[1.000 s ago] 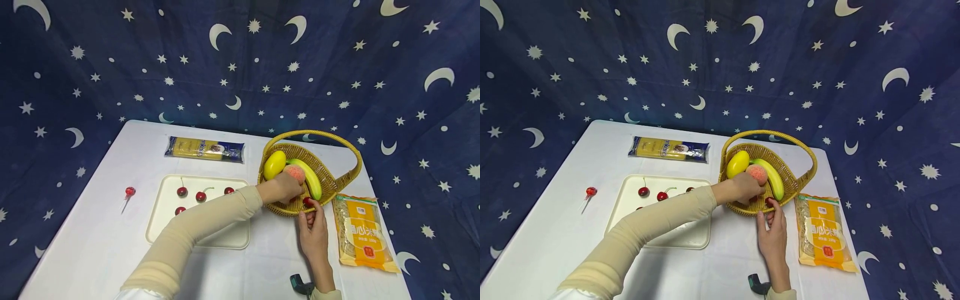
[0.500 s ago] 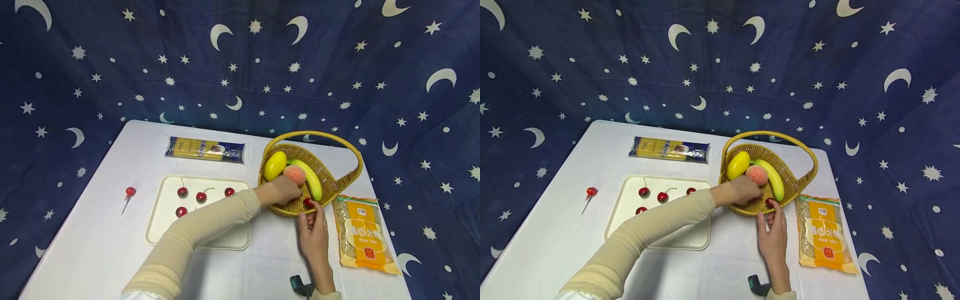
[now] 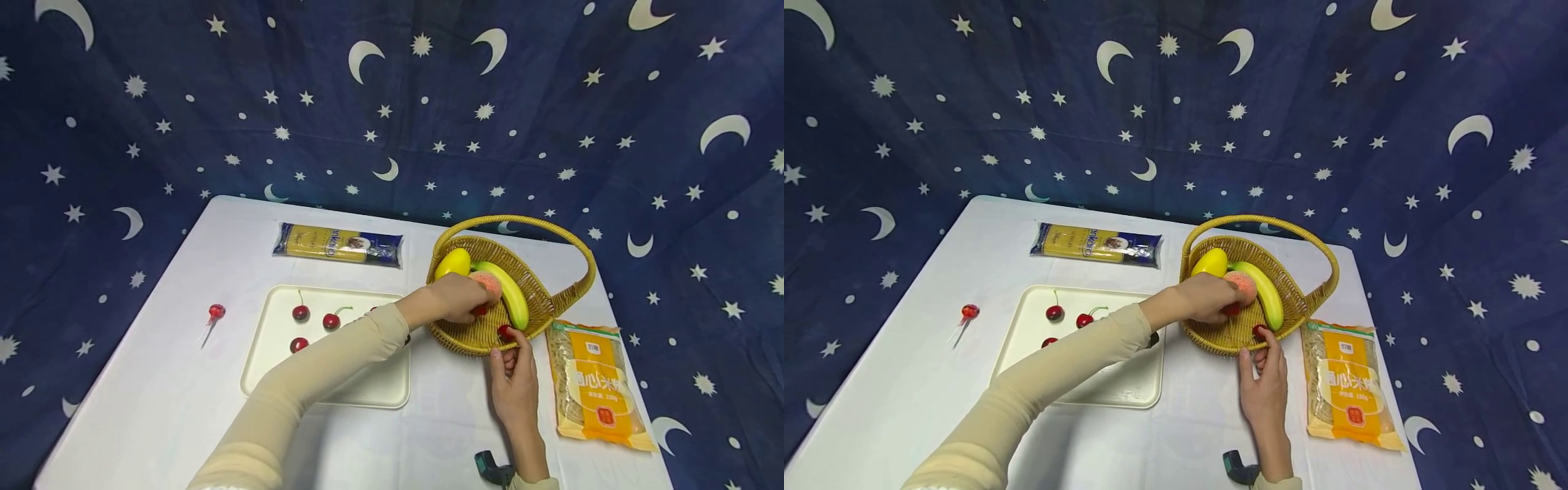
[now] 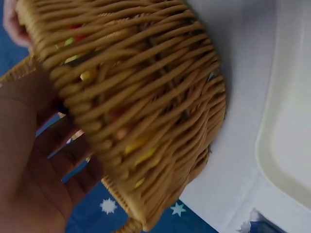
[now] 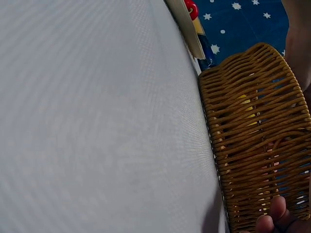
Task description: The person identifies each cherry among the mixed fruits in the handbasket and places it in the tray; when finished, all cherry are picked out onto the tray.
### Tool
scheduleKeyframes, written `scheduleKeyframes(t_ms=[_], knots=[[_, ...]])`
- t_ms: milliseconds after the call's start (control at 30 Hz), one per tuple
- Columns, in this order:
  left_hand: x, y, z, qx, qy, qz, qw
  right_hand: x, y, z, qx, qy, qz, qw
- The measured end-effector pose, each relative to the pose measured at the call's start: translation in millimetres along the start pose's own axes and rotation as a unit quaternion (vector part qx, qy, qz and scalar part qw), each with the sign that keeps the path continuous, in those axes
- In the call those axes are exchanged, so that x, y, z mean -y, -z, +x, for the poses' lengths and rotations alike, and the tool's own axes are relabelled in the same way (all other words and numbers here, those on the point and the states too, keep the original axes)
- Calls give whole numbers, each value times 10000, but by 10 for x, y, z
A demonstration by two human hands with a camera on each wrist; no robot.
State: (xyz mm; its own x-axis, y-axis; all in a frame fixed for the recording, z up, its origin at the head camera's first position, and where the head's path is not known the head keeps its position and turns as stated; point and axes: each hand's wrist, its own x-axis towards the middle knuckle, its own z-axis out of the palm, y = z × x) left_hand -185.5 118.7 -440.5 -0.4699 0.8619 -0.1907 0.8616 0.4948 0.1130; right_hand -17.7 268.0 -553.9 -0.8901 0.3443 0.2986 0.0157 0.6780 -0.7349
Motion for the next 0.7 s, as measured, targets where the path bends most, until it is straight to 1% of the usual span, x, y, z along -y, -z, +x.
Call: scheduleKeyframes(t_ms=[167, 267, 400, 500, 600, 700], knots=[[76, 70, -121, -337, 157, -493, 9981, 9, -10, -8, 37, 20, 26, 10000], [100, 136, -221, -637, 157, -631, 9958, 13, -10, -6, 24, 41, 35, 10000], [121, 214, -359, -1051, 114, -883, 9905, 10, -3, 3, 6, 72, 42, 10000], [137, 249, -470, -1237, 144, -1052, 9866, 12, -5, 4, 9, 85, 59, 9999], [145, 266, -588, -1329, 269, -1154, 9840, 21, -5, 3, 14, 55, 66, 10000], [144, 261, -707, -1475, 425, -1324, 9792, 26, 4, 6, 14, 29, 41, 10000]])
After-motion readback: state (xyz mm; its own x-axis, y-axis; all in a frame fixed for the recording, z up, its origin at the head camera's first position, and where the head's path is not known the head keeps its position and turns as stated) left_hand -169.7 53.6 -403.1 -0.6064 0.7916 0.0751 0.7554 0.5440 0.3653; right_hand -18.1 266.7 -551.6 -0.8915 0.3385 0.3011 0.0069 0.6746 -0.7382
